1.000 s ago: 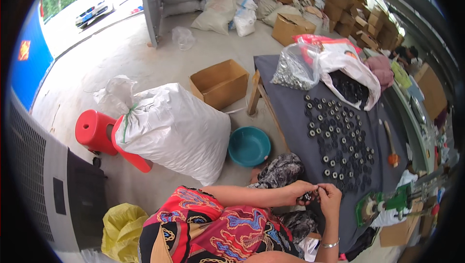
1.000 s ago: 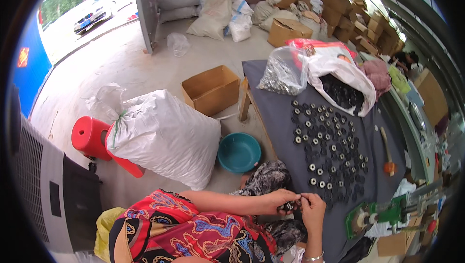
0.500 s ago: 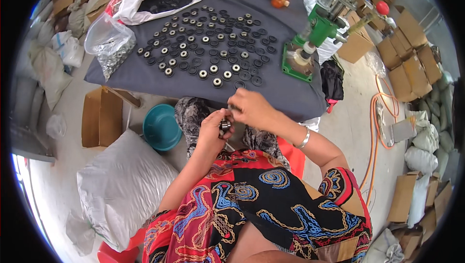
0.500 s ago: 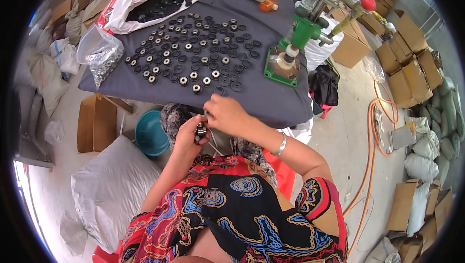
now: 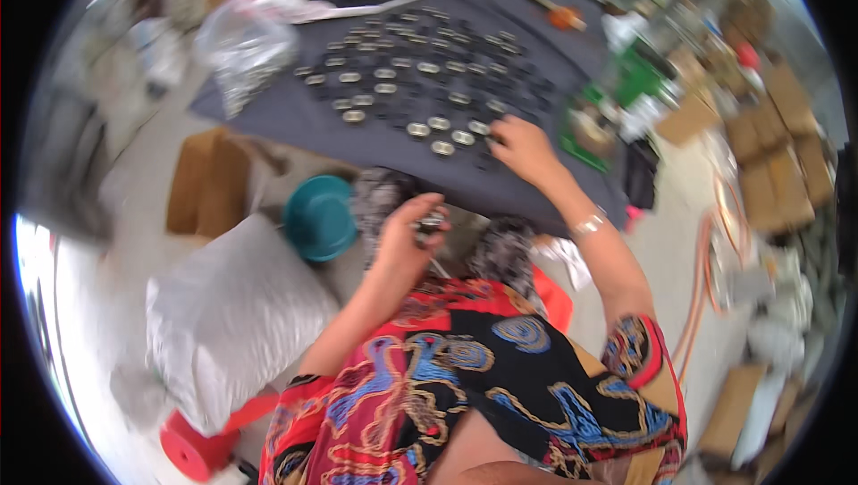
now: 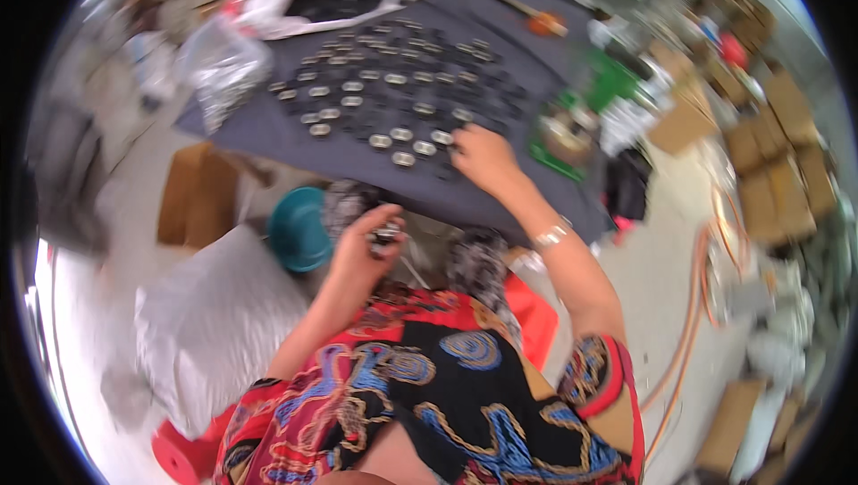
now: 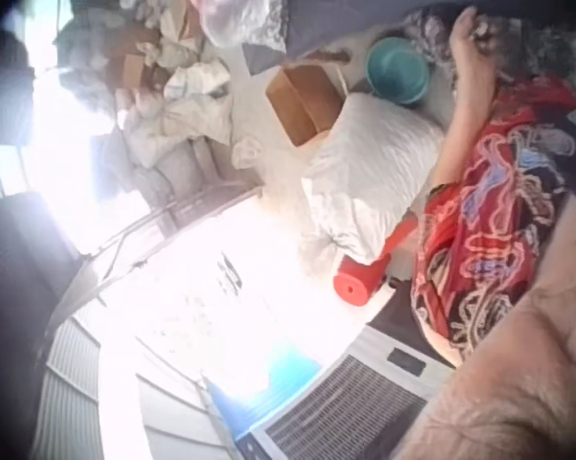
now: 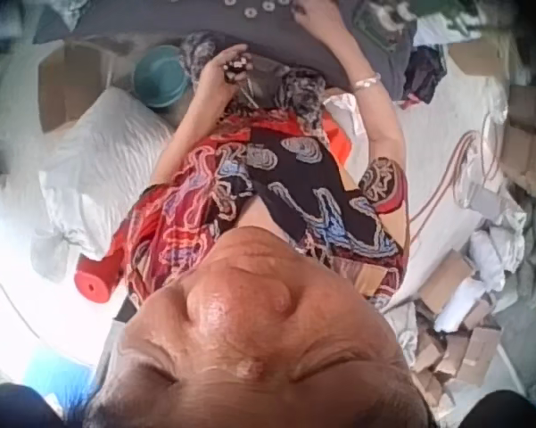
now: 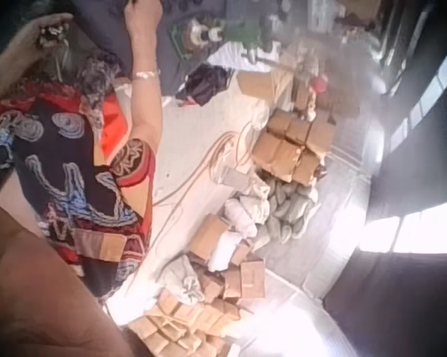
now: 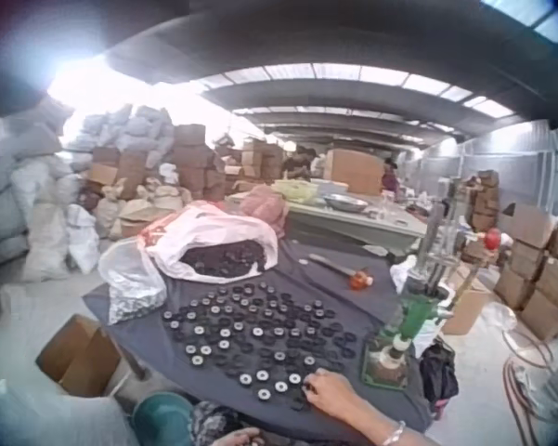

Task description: The person sits at a low table and assembles small metal washers into black rubber grommets. They pick up a washer and a grommet, insert the washer into the grommet, and place the assembly on the table. Later, they use a rubber mallet to tap the assembled units on the table.

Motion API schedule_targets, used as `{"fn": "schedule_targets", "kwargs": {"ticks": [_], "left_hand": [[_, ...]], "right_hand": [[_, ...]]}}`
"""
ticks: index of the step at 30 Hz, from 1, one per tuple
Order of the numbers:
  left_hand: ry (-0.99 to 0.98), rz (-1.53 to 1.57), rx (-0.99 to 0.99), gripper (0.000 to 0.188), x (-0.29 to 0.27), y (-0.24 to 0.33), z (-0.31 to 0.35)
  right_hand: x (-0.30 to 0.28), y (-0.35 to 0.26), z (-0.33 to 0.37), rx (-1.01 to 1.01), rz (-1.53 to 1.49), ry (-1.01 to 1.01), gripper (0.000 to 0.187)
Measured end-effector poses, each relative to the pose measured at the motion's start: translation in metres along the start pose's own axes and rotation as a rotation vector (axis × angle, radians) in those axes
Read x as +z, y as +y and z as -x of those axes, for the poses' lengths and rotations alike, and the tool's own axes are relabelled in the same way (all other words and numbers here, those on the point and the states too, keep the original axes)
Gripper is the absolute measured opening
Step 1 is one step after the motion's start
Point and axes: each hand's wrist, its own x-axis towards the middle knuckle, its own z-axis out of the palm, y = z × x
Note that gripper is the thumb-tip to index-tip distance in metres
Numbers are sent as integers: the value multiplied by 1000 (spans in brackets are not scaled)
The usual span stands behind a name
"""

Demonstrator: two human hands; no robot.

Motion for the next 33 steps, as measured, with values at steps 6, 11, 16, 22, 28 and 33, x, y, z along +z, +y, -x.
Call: {"fn": "schedule_targets", "kwargs": {"ticks": [6, 11, 16, 22, 28, 33], "left_hand": [[-131, -196, 91, 23, 7, -15, -1], [41, 114, -63, 18, 19, -16, -11], [73, 215, -42, 22, 22, -9, -21], [48, 205, 39, 20, 11, -16, -39], [18, 260, -32, 21, 16, -16, -30], [-50, 231, -24, 22, 13, -20, -34]], "right_hand": [[2, 15, 16, -20, -5, 57, 15], [-4, 14, 9, -110, 99, -8, 14], [-11, -44, 26, -286, 118, 189, 19], [1, -118, 59, -611, -86, 9, 27], [19, -119, 61, -606, 83, -69, 30], [13, -122, 61, -582, -20, -68, 29]]}}
